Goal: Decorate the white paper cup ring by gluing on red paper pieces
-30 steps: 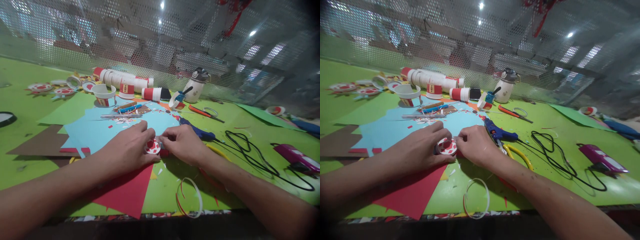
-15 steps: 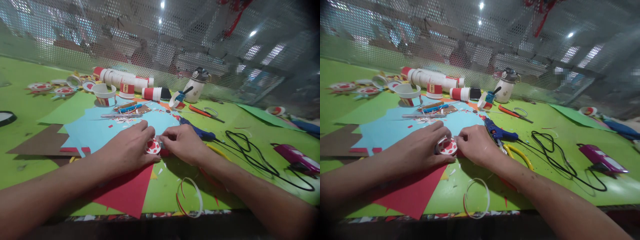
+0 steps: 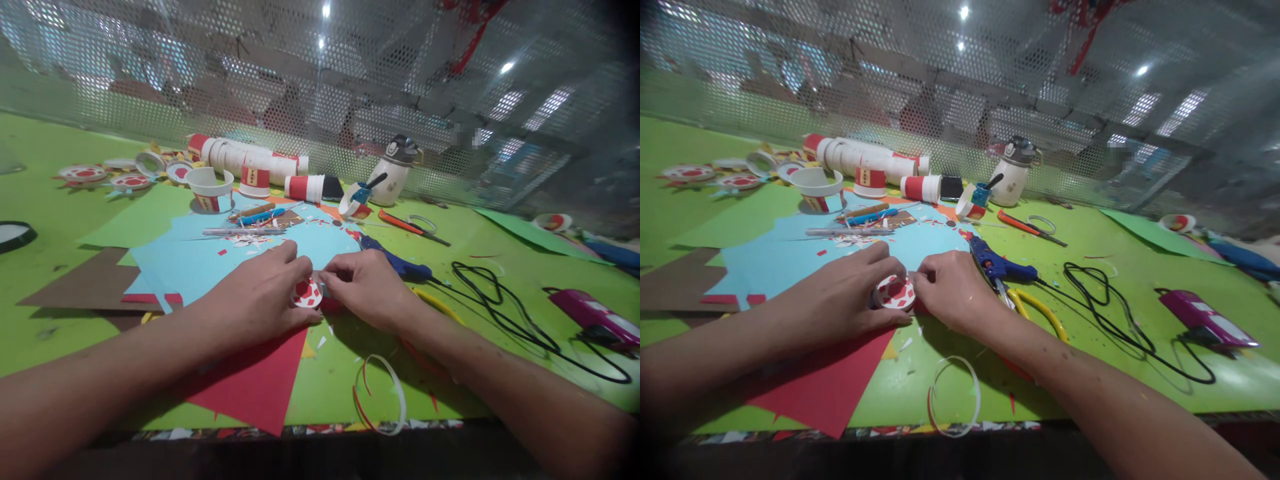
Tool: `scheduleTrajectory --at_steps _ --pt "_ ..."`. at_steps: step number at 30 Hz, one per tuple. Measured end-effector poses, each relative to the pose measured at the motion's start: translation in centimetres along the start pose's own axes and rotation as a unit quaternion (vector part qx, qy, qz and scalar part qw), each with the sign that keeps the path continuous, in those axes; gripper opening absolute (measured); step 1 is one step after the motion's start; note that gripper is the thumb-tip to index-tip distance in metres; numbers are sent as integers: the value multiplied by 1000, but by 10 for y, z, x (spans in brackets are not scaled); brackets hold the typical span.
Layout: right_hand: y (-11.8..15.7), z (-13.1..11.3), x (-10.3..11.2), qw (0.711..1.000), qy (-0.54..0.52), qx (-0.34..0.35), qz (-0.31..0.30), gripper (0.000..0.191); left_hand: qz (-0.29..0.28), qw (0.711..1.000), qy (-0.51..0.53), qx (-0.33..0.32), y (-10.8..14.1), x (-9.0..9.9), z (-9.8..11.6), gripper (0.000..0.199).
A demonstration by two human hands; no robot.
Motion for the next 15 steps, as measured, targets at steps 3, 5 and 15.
scheduleTrajectory --at_steps 3,5,15 --pt "0 2 2 1000 2 -1 9 22 3 1000 -1 -3 0 0 1 35" --pt "1 2 4 1000 -2 1 17 22 3 1000 -2 -3 0 0 1 36" --pt "1 -2 27 998 -30 -12 55 20 53 998 23 -11 1 3 -1 38"
Point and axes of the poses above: each hand's wrist, its own y-axis away from the middle knuckle, its own x-axis out of the back of the hand, z = x × y, the point moved 7 cm from there along -y, towards the middle knuckle, and after that the axes turned 1 degree about x, right-handed, at the moved point
